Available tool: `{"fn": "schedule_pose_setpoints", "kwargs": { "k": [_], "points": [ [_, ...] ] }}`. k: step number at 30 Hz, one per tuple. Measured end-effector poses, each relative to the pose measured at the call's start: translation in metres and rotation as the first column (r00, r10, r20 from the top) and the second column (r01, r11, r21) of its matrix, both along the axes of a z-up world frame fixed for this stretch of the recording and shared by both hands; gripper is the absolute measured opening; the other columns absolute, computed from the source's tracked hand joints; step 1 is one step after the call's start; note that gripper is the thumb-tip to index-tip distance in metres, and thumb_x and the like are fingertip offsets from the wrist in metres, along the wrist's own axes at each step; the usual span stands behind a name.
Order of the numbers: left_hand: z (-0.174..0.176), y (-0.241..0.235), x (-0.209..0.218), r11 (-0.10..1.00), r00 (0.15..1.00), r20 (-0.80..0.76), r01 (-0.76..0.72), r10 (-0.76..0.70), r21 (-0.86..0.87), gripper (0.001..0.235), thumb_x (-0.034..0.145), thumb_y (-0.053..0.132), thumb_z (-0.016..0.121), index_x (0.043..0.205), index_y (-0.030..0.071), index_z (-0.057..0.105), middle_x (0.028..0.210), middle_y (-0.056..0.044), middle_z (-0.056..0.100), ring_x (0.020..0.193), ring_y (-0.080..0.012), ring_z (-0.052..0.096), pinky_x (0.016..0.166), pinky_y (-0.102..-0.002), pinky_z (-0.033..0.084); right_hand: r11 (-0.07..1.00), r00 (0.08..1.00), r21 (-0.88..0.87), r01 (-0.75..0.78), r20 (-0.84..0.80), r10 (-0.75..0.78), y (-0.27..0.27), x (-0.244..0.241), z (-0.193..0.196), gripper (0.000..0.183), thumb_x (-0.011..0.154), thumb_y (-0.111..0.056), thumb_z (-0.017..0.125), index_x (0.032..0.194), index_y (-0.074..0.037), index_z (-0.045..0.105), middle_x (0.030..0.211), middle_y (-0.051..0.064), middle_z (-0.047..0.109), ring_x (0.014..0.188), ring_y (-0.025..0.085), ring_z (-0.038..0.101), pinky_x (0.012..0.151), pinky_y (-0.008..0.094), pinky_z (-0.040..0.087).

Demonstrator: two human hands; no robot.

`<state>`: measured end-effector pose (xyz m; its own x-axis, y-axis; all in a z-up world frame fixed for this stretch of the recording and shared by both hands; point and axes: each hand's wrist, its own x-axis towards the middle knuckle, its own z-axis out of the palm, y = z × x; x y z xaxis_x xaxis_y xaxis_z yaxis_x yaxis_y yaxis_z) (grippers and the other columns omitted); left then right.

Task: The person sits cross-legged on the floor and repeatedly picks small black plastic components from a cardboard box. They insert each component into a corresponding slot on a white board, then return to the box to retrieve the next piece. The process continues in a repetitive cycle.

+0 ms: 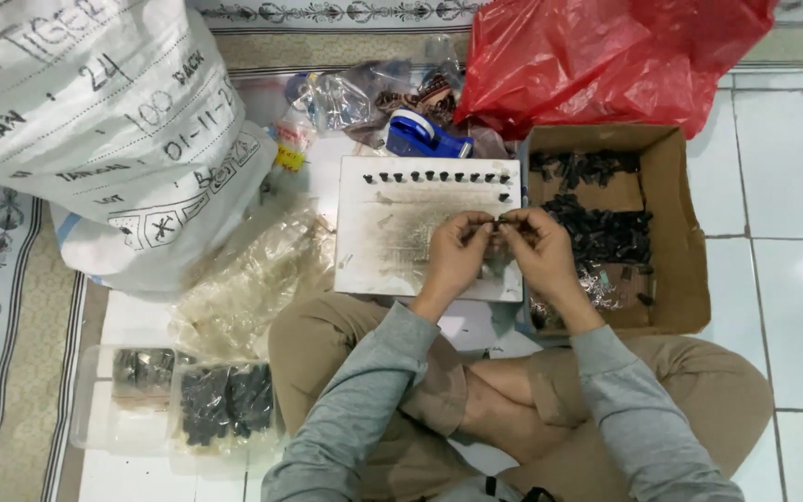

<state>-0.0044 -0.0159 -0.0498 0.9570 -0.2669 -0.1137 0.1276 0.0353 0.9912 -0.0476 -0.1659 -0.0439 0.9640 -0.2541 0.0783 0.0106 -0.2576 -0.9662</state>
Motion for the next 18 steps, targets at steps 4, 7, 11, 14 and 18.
{"fn": "schedule_pose_setpoints", "kwargs": {
  "k": [4, 7, 11, 14, 18],
  "points": [
    [0.028, 0.006, -0.001, 0.982, 1.0, -0.003, 0.025, -0.025, 0.188, 0.033, 0.097, 0.011, 0.06, 0.129, 0.003, 0.065, 0.099, -0.023, 0.075, 0.094, -0.0345, 0.074, 0.079, -0.045, 0.061, 0.876, 0.989, -0.482, -0.016, 0.123, 0.086, -0.02, 0.024, -0.004, 0.012, 0.098, -0.01, 0.074, 0.109, -0.006, 0.074, 0.094, 0.011, 0.063, 0.088, 0.032, 0.067, 0.075, 0.039, 0.052],
    [0.044, 0.011, 0.002, 0.967, 0.994, -0.016, 0.106, -0.105, 0.231, 0.047, 0.094, 0.009, 0.056, 0.141, 0.0, 0.056, 0.099, -0.028, 0.072, 0.092, -0.041, 0.074, 0.078, -0.048, 0.061, 0.741, 0.97, -0.671, -0.008, 0.176, 0.169, -0.021, 0.042, -0.008, 0.008, 0.098, -0.012, 0.075, 0.105, -0.009, 0.073, 0.094, 0.008, 0.056, 0.093, 0.033, 0.06, 0.082, 0.042, 0.046],
    [0.046, 0.012, 0.009, 0.969, 0.978, -0.094, 0.198, -0.185, 0.149, 0.063, 0.093, 0.005, 0.052, 0.153, -0.006, 0.037, 0.088, -0.028, 0.071, 0.065, -0.0324, 0.074, 0.058, -0.04, 0.063, 0.543, 0.976, -0.838, 0.046, 0.154, 0.156, -0.021, 0.057, -0.026, 0.01, 0.094, -0.019, 0.077, 0.102, -0.014, 0.072, 0.101, 0.006, 0.055, 0.099, 0.031, 0.057, 0.083, 0.042, 0.04],
    [0.042, 0.011, 0.013, 0.965, 0.968, -0.131, 0.231, -0.215, 0.122, 0.066, 0.093, 0.005, 0.051, 0.155, -0.008, 0.032, 0.085, -0.027, 0.071, 0.061, -0.0305, 0.073, 0.052, -0.036, 0.063, 0.492, 0.978, -0.869, 0.056, 0.147, 0.148, -0.023, 0.063, -0.037, 0.011, 0.093, -0.022, 0.078, 0.1, -0.017, 0.072, 0.102, 0.004, 0.055, 0.099, 0.03, 0.056, 0.085, 0.041, 0.04],
    [0.034, 0.007, 0.019, 0.95, 0.958, -0.128, 0.273, -0.255, 0.15, 0.066, 0.093, 0.006, 0.05, 0.153, -0.011, 0.031, 0.084, -0.027, 0.071, 0.06, -0.0295, 0.074, 0.05, -0.036, 0.064, 0.489, 0.98, -0.87, 0.062, 0.147, 0.136, -0.026, 0.066, -0.048, 0.011, 0.092, -0.024, 0.078, 0.1, -0.019, 0.072, 0.101, 0.004, 0.055, 0.098, 0.031, 0.056, 0.084, 0.042, 0.038]
  ]
}}
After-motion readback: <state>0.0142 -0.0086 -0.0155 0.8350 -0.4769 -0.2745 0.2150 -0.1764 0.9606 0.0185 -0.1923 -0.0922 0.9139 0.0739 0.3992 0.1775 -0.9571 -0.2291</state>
